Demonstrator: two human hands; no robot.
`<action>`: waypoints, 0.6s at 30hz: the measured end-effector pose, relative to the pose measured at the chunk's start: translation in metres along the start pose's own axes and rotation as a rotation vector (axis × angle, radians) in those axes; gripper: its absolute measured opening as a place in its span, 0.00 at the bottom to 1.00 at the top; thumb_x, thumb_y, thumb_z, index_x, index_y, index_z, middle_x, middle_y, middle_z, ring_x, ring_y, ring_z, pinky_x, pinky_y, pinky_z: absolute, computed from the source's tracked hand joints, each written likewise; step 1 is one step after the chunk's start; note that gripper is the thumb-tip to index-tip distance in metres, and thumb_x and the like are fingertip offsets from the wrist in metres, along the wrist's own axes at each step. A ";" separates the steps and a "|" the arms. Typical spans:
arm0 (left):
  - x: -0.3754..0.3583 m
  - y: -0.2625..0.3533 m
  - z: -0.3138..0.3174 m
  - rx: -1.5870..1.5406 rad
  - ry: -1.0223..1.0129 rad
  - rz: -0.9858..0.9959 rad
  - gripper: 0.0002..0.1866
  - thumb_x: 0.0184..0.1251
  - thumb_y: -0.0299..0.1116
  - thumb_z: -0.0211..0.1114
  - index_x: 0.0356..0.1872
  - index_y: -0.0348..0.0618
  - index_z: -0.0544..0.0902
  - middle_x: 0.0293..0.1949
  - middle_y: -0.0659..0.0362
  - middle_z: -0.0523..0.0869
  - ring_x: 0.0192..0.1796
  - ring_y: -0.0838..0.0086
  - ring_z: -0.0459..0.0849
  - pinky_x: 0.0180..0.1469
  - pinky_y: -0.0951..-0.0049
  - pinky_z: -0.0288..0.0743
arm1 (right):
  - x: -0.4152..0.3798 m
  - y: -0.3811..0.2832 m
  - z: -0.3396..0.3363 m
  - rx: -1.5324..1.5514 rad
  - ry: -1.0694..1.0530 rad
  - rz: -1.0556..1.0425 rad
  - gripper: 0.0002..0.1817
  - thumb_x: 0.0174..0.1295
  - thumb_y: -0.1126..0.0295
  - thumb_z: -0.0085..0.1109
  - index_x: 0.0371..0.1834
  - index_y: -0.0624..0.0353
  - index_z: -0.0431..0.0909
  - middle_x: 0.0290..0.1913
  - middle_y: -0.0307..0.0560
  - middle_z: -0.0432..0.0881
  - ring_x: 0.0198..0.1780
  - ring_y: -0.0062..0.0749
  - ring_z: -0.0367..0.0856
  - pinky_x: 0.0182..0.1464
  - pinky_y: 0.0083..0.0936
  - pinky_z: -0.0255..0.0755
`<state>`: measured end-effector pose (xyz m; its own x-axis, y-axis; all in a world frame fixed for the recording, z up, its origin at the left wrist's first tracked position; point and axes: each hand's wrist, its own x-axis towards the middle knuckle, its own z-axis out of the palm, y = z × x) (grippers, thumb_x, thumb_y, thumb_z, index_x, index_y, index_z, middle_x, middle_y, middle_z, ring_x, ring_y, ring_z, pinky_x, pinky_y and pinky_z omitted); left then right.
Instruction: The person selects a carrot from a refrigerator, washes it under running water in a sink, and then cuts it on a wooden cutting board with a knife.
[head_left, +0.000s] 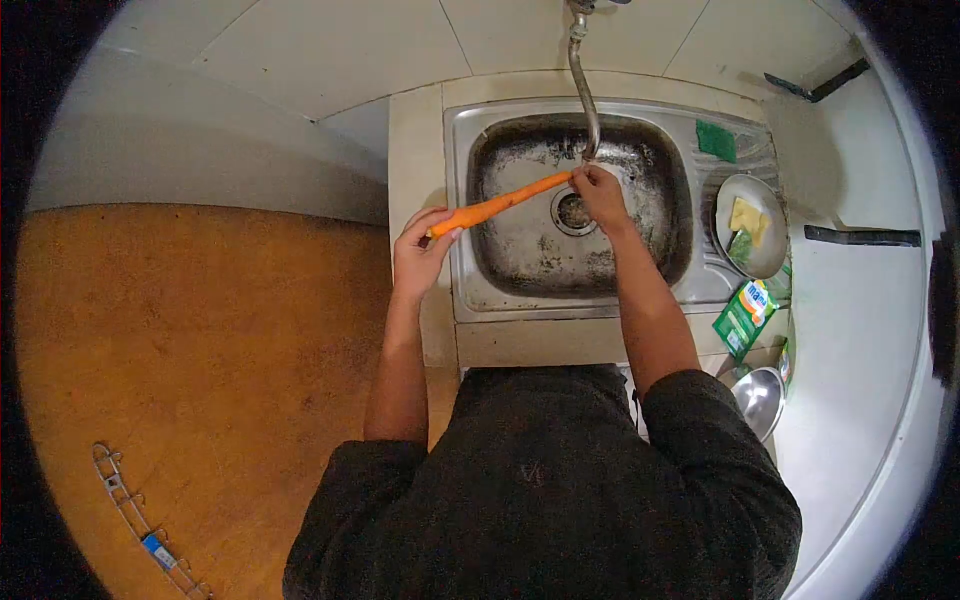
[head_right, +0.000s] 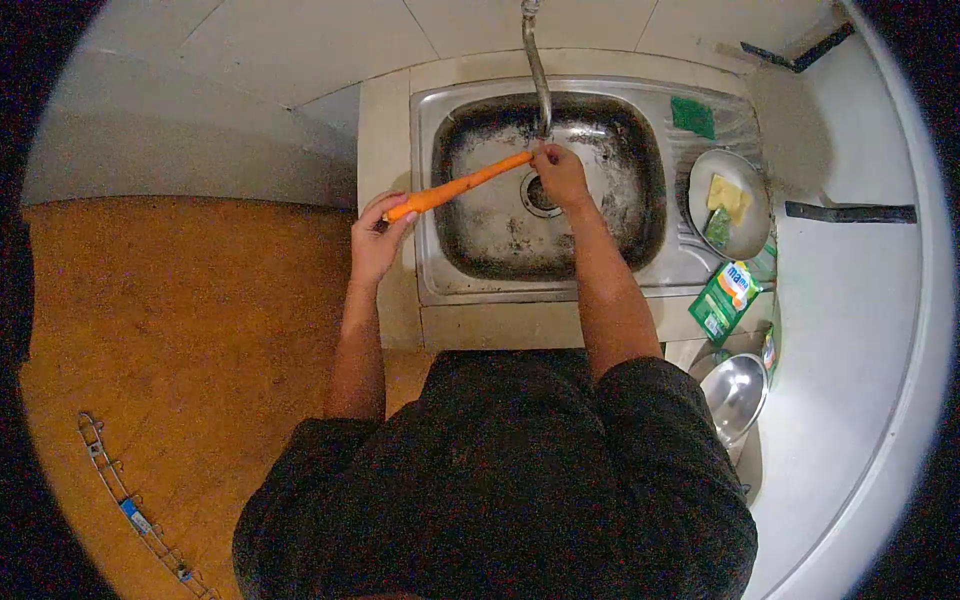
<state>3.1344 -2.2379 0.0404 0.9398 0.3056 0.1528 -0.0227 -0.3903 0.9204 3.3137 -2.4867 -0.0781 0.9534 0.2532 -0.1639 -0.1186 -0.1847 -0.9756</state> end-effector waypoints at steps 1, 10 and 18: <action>0.000 0.000 0.000 0.000 0.002 0.004 0.14 0.56 0.22 0.69 0.45 0.37 0.82 0.52 0.53 0.80 0.56 0.69 0.78 0.58 0.73 0.71 | -0.002 -0.004 0.000 0.026 -0.020 0.036 0.15 0.67 0.64 0.52 0.38 0.67 0.80 0.32 0.45 0.83 0.35 0.26 0.80 0.41 0.24 0.73; -0.006 -0.003 0.000 -0.056 0.006 -0.040 0.14 0.56 0.21 0.69 0.46 0.37 0.82 0.52 0.54 0.80 0.55 0.70 0.78 0.56 0.74 0.71 | -0.013 -0.018 0.000 0.563 -0.121 0.291 0.15 0.68 0.65 0.46 0.44 0.69 0.74 0.37 0.46 0.78 0.36 0.30 0.78 0.41 0.25 0.76; -0.011 -0.003 -0.004 -0.044 0.017 -0.087 0.15 0.57 0.20 0.69 0.46 0.37 0.82 0.53 0.54 0.80 0.55 0.71 0.78 0.55 0.76 0.72 | -0.007 -0.022 -0.001 0.563 -0.006 0.412 0.16 0.70 0.61 0.40 0.31 0.61 0.69 0.31 0.44 0.74 0.32 0.29 0.76 0.38 0.26 0.70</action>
<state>3.1234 -2.2370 0.0377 0.9331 0.3513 0.0769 0.0436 -0.3228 0.9455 3.3100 -2.4853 -0.0557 0.7984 0.2737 -0.5363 -0.5977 0.2531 -0.7607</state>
